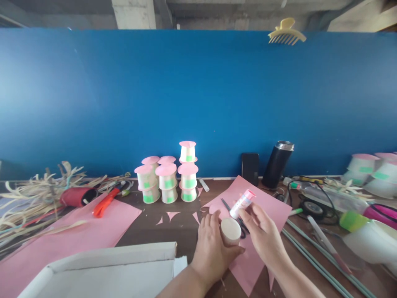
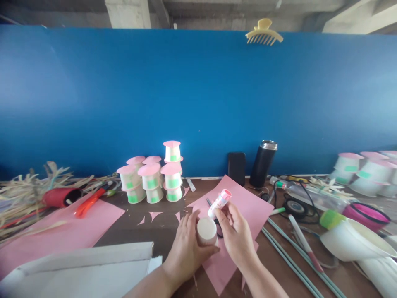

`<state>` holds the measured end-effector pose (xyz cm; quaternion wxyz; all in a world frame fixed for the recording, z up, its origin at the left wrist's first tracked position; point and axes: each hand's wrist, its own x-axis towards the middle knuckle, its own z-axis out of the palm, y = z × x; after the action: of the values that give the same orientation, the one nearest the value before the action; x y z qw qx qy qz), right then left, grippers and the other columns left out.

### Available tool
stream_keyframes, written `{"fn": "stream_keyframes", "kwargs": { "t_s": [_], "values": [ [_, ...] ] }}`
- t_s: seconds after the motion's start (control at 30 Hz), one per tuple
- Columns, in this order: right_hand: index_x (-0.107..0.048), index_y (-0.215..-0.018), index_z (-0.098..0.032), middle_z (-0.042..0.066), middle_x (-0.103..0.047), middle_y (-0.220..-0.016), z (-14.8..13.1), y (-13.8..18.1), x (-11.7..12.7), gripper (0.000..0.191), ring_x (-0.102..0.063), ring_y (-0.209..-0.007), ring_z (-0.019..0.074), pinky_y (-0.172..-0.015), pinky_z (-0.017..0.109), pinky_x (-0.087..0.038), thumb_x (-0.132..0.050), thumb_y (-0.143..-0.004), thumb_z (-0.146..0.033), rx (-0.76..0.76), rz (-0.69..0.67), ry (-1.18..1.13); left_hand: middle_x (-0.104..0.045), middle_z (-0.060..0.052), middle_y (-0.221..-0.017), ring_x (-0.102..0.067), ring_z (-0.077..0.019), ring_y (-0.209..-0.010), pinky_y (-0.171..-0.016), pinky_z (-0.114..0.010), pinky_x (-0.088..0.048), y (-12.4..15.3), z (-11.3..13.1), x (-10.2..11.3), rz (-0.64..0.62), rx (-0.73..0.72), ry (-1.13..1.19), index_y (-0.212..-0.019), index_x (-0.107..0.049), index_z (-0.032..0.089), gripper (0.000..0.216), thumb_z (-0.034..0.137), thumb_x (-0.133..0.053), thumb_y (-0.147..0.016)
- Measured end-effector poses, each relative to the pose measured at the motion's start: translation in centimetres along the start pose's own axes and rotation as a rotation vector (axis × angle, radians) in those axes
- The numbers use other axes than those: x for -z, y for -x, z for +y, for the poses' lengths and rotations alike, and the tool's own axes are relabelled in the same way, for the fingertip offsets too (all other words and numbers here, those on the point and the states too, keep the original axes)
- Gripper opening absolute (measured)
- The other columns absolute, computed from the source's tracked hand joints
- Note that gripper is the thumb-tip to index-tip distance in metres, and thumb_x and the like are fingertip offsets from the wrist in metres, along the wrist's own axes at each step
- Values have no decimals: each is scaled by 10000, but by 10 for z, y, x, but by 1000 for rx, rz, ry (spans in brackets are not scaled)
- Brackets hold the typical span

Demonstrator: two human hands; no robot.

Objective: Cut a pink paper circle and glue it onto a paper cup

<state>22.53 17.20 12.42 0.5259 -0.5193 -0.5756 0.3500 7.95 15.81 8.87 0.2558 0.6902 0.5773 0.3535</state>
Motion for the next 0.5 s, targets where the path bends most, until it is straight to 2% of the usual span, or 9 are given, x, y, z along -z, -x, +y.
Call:
{"fn": "stream_keyframes", "kwargs": {
  "t_s": [0.13, 0.27, 0.33, 0.5],
  "values": [
    [-603, -1028, -201, 60, -703, -1008, 1, -2, 0, 302, -639, -975, 259, -763, 285, -512, -568, -858, -448, -4, -37, 16, -544, -143, -1192, -437, -327, -1209, -1052, -480, -319, 0, -2, -2, 68, -81, -19, -1254, -453, 129, 696, 301, -705, -629],
    [-603, -1088, -208, 55, -697, -1040, 3, -3, 1, 323, -630, -1001, 263, -779, 292, -508, -553, -871, -441, 8, -77, 56, -566, -105, -1064, -523, -277, -1045, -958, -443, -397, 1, 0, -3, 93, -115, -22, -1177, -498, 164, 507, 234, -616, -689],
    [-599, -1121, -211, 52, -697, -1047, 3, -3, 1, 335, -631, -988, 256, -792, 295, -504, -548, -876, -434, 12, -86, 70, -564, -93, -1044, -520, -273, -1030, -941, -440, -401, 1, 2, -2, 79, -104, -8, -1158, -505, 178, 488, 222, -621, -685],
    [-601, -1097, -227, 45, -694, -1041, 1, -2, -1, 306, -631, -986, 254, -796, 293, -500, -541, -878, -432, 31, -101, 48, -565, -65, -1042, -496, -275, -1023, -919, -437, -395, -1, 5, 0, 38, -32, 51, -1073, -530, 199, 553, 290, -764, -580]
  ]
}}
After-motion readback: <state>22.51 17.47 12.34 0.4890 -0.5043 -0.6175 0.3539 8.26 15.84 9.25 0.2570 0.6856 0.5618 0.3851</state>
